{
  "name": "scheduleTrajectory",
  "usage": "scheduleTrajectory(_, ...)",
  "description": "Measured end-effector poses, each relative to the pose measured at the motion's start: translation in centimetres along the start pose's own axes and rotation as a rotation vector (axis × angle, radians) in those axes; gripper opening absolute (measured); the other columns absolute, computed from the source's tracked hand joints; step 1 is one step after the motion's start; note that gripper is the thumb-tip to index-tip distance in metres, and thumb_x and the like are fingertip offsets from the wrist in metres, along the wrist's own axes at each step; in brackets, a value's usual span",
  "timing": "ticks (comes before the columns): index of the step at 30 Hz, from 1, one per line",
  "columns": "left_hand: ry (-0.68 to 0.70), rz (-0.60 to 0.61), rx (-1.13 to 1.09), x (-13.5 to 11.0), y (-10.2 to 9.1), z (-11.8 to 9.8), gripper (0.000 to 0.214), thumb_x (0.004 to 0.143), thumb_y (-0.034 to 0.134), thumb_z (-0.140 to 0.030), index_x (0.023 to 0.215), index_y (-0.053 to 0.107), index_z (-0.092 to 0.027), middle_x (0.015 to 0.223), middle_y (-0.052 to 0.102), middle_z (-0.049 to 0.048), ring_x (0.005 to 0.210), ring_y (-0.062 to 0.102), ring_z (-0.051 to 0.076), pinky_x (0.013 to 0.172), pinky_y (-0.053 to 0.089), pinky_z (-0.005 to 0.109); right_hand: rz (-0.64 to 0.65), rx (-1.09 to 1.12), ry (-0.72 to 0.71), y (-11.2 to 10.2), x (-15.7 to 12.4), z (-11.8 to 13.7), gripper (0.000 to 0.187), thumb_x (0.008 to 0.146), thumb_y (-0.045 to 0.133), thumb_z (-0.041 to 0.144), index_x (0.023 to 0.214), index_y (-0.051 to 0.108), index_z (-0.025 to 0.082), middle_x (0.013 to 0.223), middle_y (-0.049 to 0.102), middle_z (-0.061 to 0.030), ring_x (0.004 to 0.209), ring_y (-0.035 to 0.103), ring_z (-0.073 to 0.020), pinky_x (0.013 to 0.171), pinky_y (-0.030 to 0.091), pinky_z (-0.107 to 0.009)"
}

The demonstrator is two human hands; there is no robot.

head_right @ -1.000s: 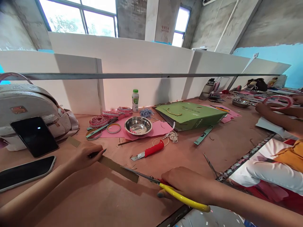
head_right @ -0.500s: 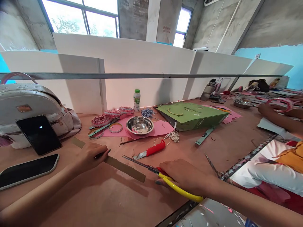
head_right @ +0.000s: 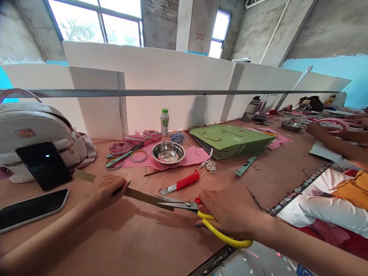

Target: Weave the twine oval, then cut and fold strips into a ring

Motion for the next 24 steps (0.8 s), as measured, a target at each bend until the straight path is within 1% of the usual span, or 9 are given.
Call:
scheduleTrajectory(7,0.016,-0.017,0.018,0.0,0.0,-0.7,0.039,0.096,0.050,-0.012,0.060,0.039,-0.021,0.048,0.044,-0.0063,0.044,0.034,0.010,0.050,0.027,0.027,0.053,-0.001,-0.035,-0.5,0.6,1.3,0.065,0.095,0.031,0.073,0.092,0.064,0.017,0.089,0.069,-0.0136,0.067,0.063,-0.0278,0.052,0.013,-0.031)
scheduleTrajectory(10,0.006,-0.032,0.023,0.2,-0.2,-0.8,0.040,0.096,0.050,-0.012,0.059,0.039,-0.021,0.047,0.043,-0.0066,0.043,0.034,0.010,0.050,0.027,0.027,0.041,0.048,-0.033,-0.7,0.8,1.3,0.065,0.095,0.031,0.073,0.090,0.064,0.018,0.087,0.069,-0.0124,0.065,0.062,-0.0263,0.052,0.015,-0.031)
scheduleTrajectory(14,-0.012,-0.045,0.022,0.4,-0.4,-0.8,0.040,0.096,0.048,-0.013,0.058,0.039,-0.021,0.047,0.043,-0.0062,0.042,0.034,0.009,0.049,0.027,0.026,0.050,0.095,-0.026,-0.6,0.8,0.9,0.063,0.093,0.033,0.075,0.085,0.063,0.020,0.083,0.070,-0.0102,0.065,0.061,-0.0253,0.052,0.014,-0.032)
scheduleTrajectory(19,-0.023,-0.046,0.010,0.2,-0.3,-0.8,0.039,0.096,0.048,-0.013,0.060,0.037,-0.021,0.047,0.042,-0.0062,0.043,0.034,0.009,0.049,0.026,0.025,0.106,0.129,-0.019,-0.6,0.5,0.9,0.063,0.093,0.033,0.076,0.085,0.064,0.021,0.083,0.071,-0.0102,0.066,0.060,-0.0258,0.053,0.016,-0.030)
scheduleTrajectory(21,-0.028,-0.044,0.003,0.1,-0.2,-0.8,0.039,0.097,0.048,-0.014,0.060,0.037,-0.021,0.047,0.042,-0.0062,0.043,0.033,0.010,0.049,0.026,0.025,0.120,0.149,-0.038,-0.8,0.5,1.3,0.063,0.093,0.034,0.075,0.086,0.064,0.020,0.082,0.071,-0.0109,0.067,0.061,-0.0259,0.054,0.018,-0.030)
scheduleTrajectory(24,-0.040,-0.034,-0.010,0.0,-0.1,-0.7,0.039,0.096,0.048,-0.013,0.060,0.037,-0.021,0.047,0.041,-0.0063,0.043,0.032,0.010,0.049,0.025,0.025,0.144,0.194,-0.075,-0.7,0.8,1.8,0.059,0.095,0.038,0.070,0.091,0.066,0.019,0.082,0.072,-0.0114,0.069,0.063,-0.0269,0.055,0.021,-0.030)
Point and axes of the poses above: each hand's wrist, its own x-axis towards the middle knuckle, its own y-axis out of the palm, z = x × y, the point moved 10 cm from there along x, towards the middle knuckle
